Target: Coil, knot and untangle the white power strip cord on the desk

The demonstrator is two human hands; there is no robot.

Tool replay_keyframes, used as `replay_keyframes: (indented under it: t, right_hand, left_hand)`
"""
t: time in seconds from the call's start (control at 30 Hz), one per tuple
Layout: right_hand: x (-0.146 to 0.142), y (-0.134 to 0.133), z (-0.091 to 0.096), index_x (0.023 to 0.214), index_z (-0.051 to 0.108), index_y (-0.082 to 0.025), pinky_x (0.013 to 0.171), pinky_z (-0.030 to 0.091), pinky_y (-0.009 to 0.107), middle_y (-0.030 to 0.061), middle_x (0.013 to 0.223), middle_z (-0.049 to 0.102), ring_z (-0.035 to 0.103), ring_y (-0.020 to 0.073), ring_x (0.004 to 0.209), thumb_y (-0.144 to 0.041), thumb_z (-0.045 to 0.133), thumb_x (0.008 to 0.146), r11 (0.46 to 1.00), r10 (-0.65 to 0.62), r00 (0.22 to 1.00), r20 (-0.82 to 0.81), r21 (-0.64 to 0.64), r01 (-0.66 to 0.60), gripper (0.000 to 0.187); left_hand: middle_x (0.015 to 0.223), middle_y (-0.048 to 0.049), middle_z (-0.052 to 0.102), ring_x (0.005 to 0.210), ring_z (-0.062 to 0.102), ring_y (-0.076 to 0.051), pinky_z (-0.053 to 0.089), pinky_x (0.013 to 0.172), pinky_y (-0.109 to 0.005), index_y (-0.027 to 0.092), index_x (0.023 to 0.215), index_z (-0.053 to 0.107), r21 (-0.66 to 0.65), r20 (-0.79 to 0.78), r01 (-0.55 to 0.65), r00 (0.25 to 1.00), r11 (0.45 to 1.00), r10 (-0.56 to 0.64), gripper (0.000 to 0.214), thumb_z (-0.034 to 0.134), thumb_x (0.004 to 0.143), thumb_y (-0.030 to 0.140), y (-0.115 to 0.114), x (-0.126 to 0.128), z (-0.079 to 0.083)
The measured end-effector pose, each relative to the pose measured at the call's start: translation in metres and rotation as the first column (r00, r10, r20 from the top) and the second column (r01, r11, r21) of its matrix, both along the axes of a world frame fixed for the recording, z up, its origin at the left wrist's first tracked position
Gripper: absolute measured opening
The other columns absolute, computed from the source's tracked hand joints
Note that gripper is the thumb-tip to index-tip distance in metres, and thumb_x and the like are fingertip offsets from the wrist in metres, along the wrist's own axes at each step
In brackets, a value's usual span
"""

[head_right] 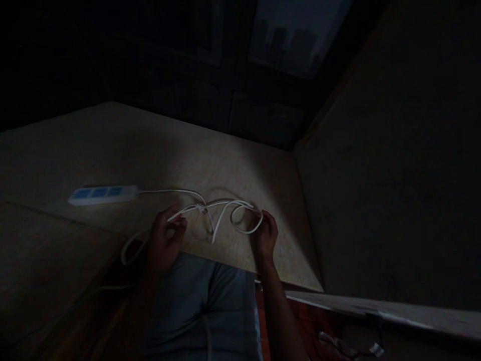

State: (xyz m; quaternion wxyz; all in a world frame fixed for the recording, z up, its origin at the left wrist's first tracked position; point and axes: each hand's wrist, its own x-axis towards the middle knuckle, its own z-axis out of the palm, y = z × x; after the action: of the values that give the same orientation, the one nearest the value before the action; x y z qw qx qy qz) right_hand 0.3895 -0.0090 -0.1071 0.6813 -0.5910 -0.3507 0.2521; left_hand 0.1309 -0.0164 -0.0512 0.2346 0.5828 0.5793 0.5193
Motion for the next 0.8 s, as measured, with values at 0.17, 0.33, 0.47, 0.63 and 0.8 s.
replay_keyframes:
  t: [0.17,0.33,0.47,0.63,0.8]
  right_hand:
    - [0.001,0.001,0.001,0.096,0.068,-0.018,0.086,0.047,0.035,0.006,0.097,0.068,0.06,0.02,0.092,-0.041,0.057,0.085,0.997,-0.065,0.996,0.066,-0.036,0.068,0.028]
    - [0.003,0.001,-0.006,0.101,0.066,-0.018,0.082,0.048,0.033,0.0044,0.094,0.067,0.061,0.0185,0.087,-0.043,0.063,0.083,0.999,0.007,1.0,0.009,-0.042,-0.006,0.031]
    - [0.002,-0.001,-0.005,0.1,0.067,-0.018,0.088,0.048,0.038,0.0074,0.1,0.069,0.063,0.0219,0.095,-0.042,0.068,0.079,0.992,0.11,0.99,0.088,-0.067,-0.104,0.033]
    - [0.003,-0.001,-0.008,0.104,0.068,-0.019,0.092,0.049,0.043,0.0099,0.109,0.069,0.064,0.0239,0.099,-0.04,0.071,0.077,0.969,0.245,0.947,0.209,-0.097,-0.229,0.035]
    - [0.005,0.001,-0.013,0.105,0.07,-0.02,0.091,0.051,0.044,0.0102,0.107,0.071,0.065,0.0246,0.098,-0.042,0.07,0.079,0.967,0.248,0.929,0.275,-0.125,-0.221,0.035]
  left_hand:
    - [0.124,-0.0121,0.056,0.104,0.063,-0.02,0.054,0.084,-0.034,0.022,0.132,0.048,0.012,0.173,0.175,0.969,0.985,-0.174,0.047,0.058,0.088,0.035,-0.003,0.022,-0.017]
    - [0.145,-0.015,0.041,0.108,0.063,-0.02,0.057,0.08,-0.032,0.026,0.145,0.033,-0.117,0.349,0.355,0.889,0.927,-0.297,0.063,0.058,0.087,0.032,-0.006,0.034,-0.024]
    - [0.157,-0.0153,0.027,0.102,0.065,-0.019,0.058,0.069,-0.026,0.031,0.151,0.023,-0.228,0.424,0.42,0.855,0.878,-0.299,0.074,0.058,0.086,0.03,-0.009,0.033,-0.022]
    - [0.154,-0.0197,0.035,0.067,0.069,-0.014,0.044,0.039,-0.019,0.034,0.156,0.006,-0.459,0.432,0.432,0.872,0.776,-0.23,0.085,0.056,0.087,0.037,-0.014,0.019,-0.016]
    - [0.124,-0.0164,0.067,0.082,0.072,-0.022,0.056,0.066,-0.03,0.021,0.152,0.032,-0.395,0.087,0.282,0.959,0.874,-0.27,0.064,0.047,0.091,0.034,-0.014,-0.001,-0.007]
